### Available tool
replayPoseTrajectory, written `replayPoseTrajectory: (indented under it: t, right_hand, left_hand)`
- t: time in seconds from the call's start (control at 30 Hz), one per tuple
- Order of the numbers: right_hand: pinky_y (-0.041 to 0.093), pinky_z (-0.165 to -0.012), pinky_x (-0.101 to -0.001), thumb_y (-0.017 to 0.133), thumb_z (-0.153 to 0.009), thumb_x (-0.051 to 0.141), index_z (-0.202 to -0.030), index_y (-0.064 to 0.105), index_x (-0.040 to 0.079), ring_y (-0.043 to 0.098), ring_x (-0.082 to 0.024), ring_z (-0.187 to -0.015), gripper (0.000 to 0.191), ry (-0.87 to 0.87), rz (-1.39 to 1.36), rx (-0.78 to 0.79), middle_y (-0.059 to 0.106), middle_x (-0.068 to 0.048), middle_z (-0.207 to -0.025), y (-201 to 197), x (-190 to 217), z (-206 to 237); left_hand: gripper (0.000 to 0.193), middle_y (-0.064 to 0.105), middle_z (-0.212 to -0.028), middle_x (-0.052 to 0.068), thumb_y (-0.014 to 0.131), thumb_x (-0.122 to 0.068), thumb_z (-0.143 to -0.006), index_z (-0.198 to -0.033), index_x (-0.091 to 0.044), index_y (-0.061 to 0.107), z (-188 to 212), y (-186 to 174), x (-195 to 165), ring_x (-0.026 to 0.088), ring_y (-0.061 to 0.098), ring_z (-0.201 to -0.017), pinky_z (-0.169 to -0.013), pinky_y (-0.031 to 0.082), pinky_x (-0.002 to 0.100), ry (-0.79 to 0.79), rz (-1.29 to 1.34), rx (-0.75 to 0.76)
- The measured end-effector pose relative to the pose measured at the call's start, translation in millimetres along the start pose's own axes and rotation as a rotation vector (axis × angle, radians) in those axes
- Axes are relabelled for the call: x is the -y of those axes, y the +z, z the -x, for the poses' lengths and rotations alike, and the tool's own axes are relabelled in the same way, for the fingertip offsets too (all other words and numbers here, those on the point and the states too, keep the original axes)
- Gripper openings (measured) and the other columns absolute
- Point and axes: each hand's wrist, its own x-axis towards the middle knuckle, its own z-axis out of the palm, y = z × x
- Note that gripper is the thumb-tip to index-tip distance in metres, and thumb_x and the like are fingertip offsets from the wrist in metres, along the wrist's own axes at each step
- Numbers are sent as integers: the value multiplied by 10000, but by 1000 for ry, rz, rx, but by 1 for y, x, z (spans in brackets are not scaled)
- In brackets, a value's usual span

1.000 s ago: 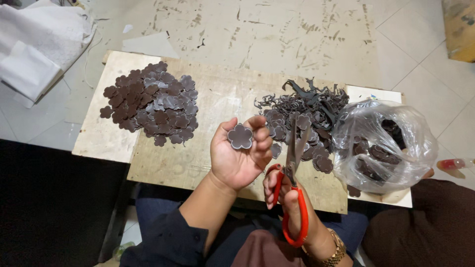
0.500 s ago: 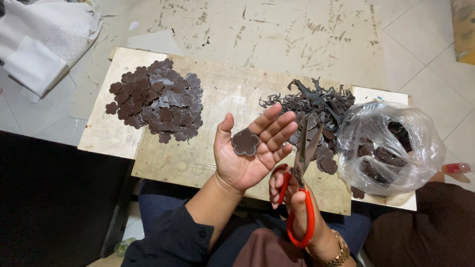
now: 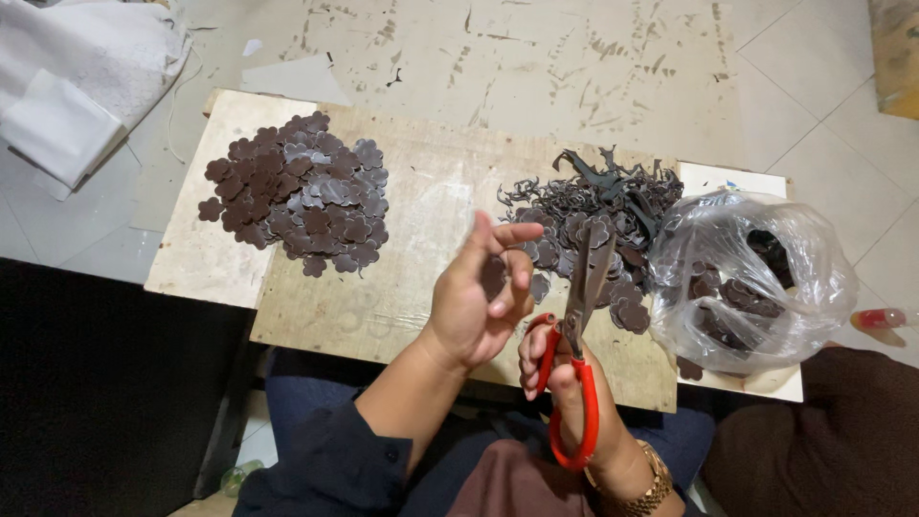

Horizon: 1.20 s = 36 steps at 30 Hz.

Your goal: The person sits on the floor and uses red-handled scissors to cut dark brown material into flower-like shapes. They hold each piece in the left hand and trim the edges with the right hand, placing finished pieces into a growing pile on the table.

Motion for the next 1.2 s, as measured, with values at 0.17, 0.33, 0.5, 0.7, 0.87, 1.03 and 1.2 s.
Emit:
replayPoseTrajectory:
  t: [0.17,0.33,0.5,0.7,0.87,1.03,1.2]
  right_hand:
    - [452,-746,-266,644,-1031,266,-1105,457,79,504,-119,-827,275,-81,26,-100,507,-46,-956,2,-2,-6]
    - [444,-758,-254,622,-997,66,-1098,443,86,527,-110,-842,206,-84,9,-253,528,-20,-958,8,0,-20]
    - [493,-729,-259,630,-966,51,-1026,455,92,623,-125,-812,190,-92,-13,-386,605,-32,-950,8,10,-30]
    - [440,-673,-242,660,-996,40,-1059,502,79,545,-91,-755,175,-126,144,-364,583,-34,-904,-5,21,-29]
    - [443,-747,-231,679,-997,67,-1102,525,54,535,-78,-874,187,-160,288,-341,557,-27,-1029,-3,19,-27]
    - [465,-868,-273,680,-1001,227,-1180,532,50,548,-118,-1002,292,-146,334,-165,560,-55,-1106,-5,21,-17]
    - [490,-878,-286,641,-990,374,-1227,545,34,544,-131,-979,425,-5,465,-47,556,-56,-1094,-3,12,-13]
  left_hand:
    - [546,679,-951,81,647,-277,-1062,-1485,41,514,7,18,9,35,549,-764,-670,460,185,156,-1007,-247]
    - [546,759,-1234,140,590,-286,-1071,-1539,-23,491,10,43,10,59,687,-999,-846,561,205,158,-1348,-233]
    - [582,715,-1272,132,430,-401,-1036,-1521,-81,450,13,50,2,66,688,-844,-675,576,233,-46,-1156,-315]
    - [299,704,-1074,87,563,-234,-1039,-1175,10,668,17,28,-20,70,636,-800,-663,488,222,-131,-992,-281]
    - [101,716,-887,65,685,-84,-952,-1001,-18,625,21,21,-12,110,690,-762,-631,524,245,-118,-988,-334]
    - [100,716,-882,58,681,-81,-947,-1002,-36,610,16,24,-20,124,729,-779,-628,552,244,-23,-903,-400]
    - [145,710,-905,49,720,-68,-929,-1031,-42,619,13,24,-20,113,699,-807,-676,544,238,73,-866,-395]
